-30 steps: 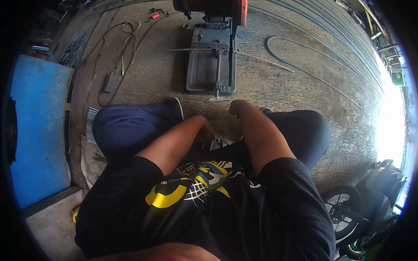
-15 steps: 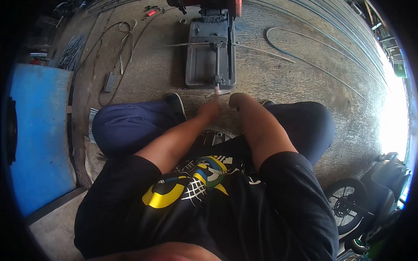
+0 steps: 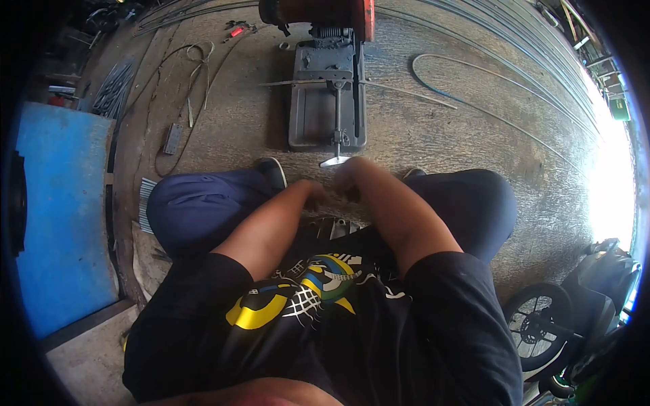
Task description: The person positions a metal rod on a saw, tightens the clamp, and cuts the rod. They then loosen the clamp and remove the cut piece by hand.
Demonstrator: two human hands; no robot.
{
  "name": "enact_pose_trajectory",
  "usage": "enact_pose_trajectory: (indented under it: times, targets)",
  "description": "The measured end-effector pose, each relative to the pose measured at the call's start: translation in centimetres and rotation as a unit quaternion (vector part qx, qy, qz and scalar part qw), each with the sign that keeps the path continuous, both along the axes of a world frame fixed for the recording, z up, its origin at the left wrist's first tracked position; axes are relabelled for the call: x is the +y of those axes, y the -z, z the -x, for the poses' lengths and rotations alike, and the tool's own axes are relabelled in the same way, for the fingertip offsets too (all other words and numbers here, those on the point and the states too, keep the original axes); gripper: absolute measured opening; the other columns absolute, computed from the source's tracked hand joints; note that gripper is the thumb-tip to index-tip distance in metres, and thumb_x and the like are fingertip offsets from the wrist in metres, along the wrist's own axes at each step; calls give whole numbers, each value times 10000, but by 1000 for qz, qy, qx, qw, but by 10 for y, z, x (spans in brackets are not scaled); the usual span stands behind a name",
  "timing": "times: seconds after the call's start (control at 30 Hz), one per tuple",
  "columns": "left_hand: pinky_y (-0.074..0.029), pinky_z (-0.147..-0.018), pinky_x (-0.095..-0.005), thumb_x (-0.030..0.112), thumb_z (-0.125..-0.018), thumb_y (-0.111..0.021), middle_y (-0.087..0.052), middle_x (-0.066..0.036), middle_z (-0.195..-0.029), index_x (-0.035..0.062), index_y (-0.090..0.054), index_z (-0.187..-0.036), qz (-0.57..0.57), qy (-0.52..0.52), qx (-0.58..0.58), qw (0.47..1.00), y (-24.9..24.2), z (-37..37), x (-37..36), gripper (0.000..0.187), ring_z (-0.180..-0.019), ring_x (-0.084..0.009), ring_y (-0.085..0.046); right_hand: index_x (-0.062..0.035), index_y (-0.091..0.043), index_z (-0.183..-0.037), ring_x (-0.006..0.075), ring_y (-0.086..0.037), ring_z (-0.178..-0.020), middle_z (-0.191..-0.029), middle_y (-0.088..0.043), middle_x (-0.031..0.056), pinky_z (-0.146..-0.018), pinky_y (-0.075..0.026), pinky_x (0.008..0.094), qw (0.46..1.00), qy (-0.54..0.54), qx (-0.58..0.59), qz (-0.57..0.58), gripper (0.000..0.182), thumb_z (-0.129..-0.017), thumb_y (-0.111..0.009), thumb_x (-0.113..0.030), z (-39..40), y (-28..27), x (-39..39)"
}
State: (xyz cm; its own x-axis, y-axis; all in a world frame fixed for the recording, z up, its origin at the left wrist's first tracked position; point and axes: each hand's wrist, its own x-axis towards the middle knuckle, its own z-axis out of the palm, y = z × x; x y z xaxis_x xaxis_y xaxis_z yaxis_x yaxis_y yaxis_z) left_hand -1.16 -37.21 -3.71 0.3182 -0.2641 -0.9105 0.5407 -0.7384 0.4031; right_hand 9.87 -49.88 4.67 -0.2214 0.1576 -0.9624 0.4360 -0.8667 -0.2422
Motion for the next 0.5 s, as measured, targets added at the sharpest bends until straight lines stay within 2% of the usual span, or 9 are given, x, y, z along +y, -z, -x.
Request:
enact_pose_trajectory:
  times: [0.03, 0.1, 0.13, 0.23, 0.3, 0.37, 0.43, 0.47, 0.5]
  targets:
    - [-557, -668, -419, 290, -860, -552, -684, -178, -944, 35, -663, -1039, -66, -119, 81, 987, -1, -2, 12, 331, -788, -266, -682, -16, -657, -1071, 250, -678, -795, -974, -689, 144, -705, -563, 406, 999, 11, -5, -42, 321, -859, -549, -232, 5, -7, 14]
    - [-553, -656, -430, 262, -862, -511, -671, -221, -956, 9, -673, -992, -137, -98, -19, 986, 22, -14, 44, 328, -769, -267, -687, -9, -663, -1017, 215, -661, -672, -877, -686, 119, -597, -552, 365, 988, 22, -32, -149, 298, -849, -567, -235, 9, -28, 37]
    - [-548, -656, -436, 275, -856, -513, -674, -223, -925, -9, -671, -983, -150, -194, -80, 966, 30, -22, 58, 349, -763, -271, -691, -6, -665, -989, 201, -644, -614, -837, -678, 107, -545, -535, 349, 976, 23, -51, -213, 285, -848, -568, -234, 9, -37, 46]
    - [-509, -561, -434, 311, -847, -514, -672, -179, -748, -19, -664, -876, -254, -429, -246, 831, 10, -58, 84, 364, -663, -287, -677, -8, -660, -948, 200, -621, -572, -828, -669, 106, -519, -504, 343, 934, 160, -75, -311, 260, -845, -568, -228, 2, -33, 71]
    - [-466, -511, -419, 332, -862, -517, -590, -101, -569, 22, -623, -742, -167, -639, -203, 723, 89, -92, 126, 349, -531, -254, -605, -17, -659, -924, 197, -608, -564, -800, -656, 100, -505, -486, 341, 902, 293, -72, -308, 240, -851, -563, -224, -3, -28, 84]
    - [-375, -418, -338, 298, -881, -523, -508, -53, -575, 72, -563, -776, -53, -738, -132, 659, -2, -108, 123, 252, -404, -168, -424, -26, -658, -901, 195, -594, -557, -772, -643, 94, -491, -468, 339, 854, 422, -66, -297, 223, -857, -557, -220, -11, -10, 100]
    - [-398, -454, -330, 300, -881, -539, -545, -40, -638, 74, -583, -846, -76, -713, -141, 683, -29, -119, 134, 233, -455, -156, -461, -46, -646, -884, 199, -555, -543, -699, -595, 76, -485, -444, 336, 617, 736, 99, -261, 202, -877, -547, -222, -22, 23, 118]
    - [-407, -479, -330, 299, -878, -551, -567, -34, -701, 81, -581, -890, -61, -750, -152, 641, -28, -130, 141, 220, -493, -153, -478, -65, -627, -887, 195, -521, -544, -658, -548, 55, -484, -422, 334, 542, 807, 135, -192, 186, -901, -524, -220, -27, 14, 122]
    - [-416, -504, -331, 298, -875, -563, -590, -28, -764, 89, -578, -934, -46, -785, -162, 596, -27, -140, 148, 218, -531, -149, -495, -65, -627, -887, 195, -521, -544, -658, -548, 55, -484, -422, 334, 546, 805, 136, -190, 186, -901, -524, -220, -34, 20, 127]
